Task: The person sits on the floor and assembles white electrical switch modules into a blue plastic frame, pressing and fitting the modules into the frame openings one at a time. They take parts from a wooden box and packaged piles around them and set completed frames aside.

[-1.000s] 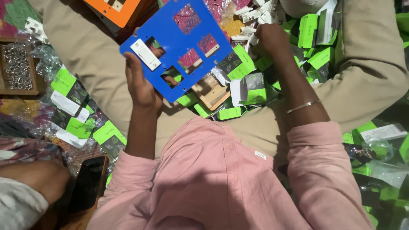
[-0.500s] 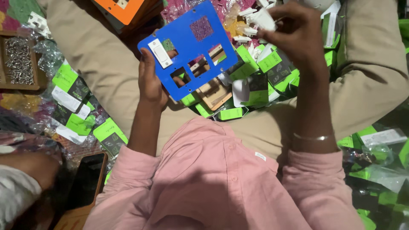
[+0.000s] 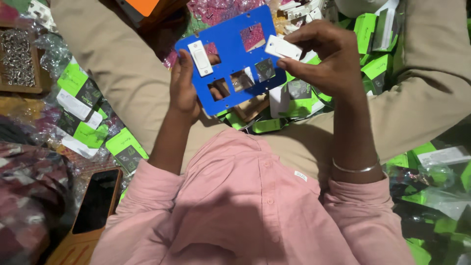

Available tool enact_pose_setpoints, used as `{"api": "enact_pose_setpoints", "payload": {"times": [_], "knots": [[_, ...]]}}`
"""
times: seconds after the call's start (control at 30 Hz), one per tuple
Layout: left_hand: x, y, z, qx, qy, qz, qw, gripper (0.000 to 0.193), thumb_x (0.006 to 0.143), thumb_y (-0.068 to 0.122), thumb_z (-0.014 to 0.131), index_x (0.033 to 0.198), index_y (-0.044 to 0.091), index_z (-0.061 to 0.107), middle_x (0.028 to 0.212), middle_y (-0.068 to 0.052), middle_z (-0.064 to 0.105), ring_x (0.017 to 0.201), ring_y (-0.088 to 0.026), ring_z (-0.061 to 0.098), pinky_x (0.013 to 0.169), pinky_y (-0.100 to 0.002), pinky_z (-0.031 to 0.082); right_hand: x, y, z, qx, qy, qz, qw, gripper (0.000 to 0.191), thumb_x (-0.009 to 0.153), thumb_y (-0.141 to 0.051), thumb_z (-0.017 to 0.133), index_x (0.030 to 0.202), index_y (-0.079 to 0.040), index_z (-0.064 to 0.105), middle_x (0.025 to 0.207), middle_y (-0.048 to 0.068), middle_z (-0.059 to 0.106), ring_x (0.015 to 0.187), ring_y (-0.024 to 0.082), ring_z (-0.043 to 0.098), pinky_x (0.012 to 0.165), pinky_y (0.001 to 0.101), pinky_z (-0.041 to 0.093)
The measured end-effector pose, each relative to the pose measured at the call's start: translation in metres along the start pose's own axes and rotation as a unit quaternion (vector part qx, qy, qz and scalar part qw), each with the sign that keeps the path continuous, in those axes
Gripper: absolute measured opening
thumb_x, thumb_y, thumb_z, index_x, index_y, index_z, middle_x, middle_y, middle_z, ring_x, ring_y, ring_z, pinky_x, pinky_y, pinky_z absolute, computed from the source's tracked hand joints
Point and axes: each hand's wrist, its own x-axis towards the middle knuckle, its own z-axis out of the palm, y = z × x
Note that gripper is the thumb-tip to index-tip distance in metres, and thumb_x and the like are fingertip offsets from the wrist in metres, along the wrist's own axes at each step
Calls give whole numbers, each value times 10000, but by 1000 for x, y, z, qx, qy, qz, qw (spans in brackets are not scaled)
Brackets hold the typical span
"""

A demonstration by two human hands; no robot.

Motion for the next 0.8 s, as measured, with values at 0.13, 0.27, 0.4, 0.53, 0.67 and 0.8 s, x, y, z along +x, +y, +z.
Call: {"api": "enact_pose_setpoints", "payload": {"times": [0.13,0.27,0.4,0.53,0.67,0.8], "knots": [[-7,-11,13,-21,9,-3,1000,581,1025,542,533,1390,101,436,1236,-176,663,962,-257,729,582,-393,637,4,4,36,-105,23,22,994,328,905,-68,906,1168,3,725,1012,36,725,830,76,635,729,221,522],[-13,-23,24,-32,-12,0,999,555,1057,467,529,1462,108,404,1308,-148,633,974,-240,709,626,-384,646,3,7,84,-167,113,-8,979,307,905,-110,920,1131,-24,731,990,40,734,832,74,666,730,234,553],[-15,-32,29,-65,-22,8,998,516,1098,372,552,1512,109,390,1383,-117,595,1199,-208,661,930,-381,621,1,7,109,-252,167,-73,950,299,859,-146,947,1035,-47,727,896,67,699,778,171,669,702,307,524],[-16,-38,27,-119,-38,-6,992,489,1071,360,551,1477,128,410,1336,-110,608,1174,-213,656,975,-412,575,-2,3,119,-318,173,-127,923,276,870,-154,944,984,-72,706,906,72,677,841,264,630,776,389,488],[-17,-42,23,-125,-17,-14,992,448,1065,322,611,1413,71,479,1307,-99,631,1184,-190,654,1022,-376,562,-6,1,122,-323,158,-128,924,234,896,-113,897,1050,-68,726,977,86,681,898,272,608,805,387,490],[-15,-43,21,-77,-15,5,997,394,1013,231,729,1313,39,558,1185,-70,669,1077,-156,664,936,-323,566,-8,0,121,-319,142,-112,930,281,874,-90,856,1124,-63,730,983,84,682,907,267,614,820,388,500]]}}
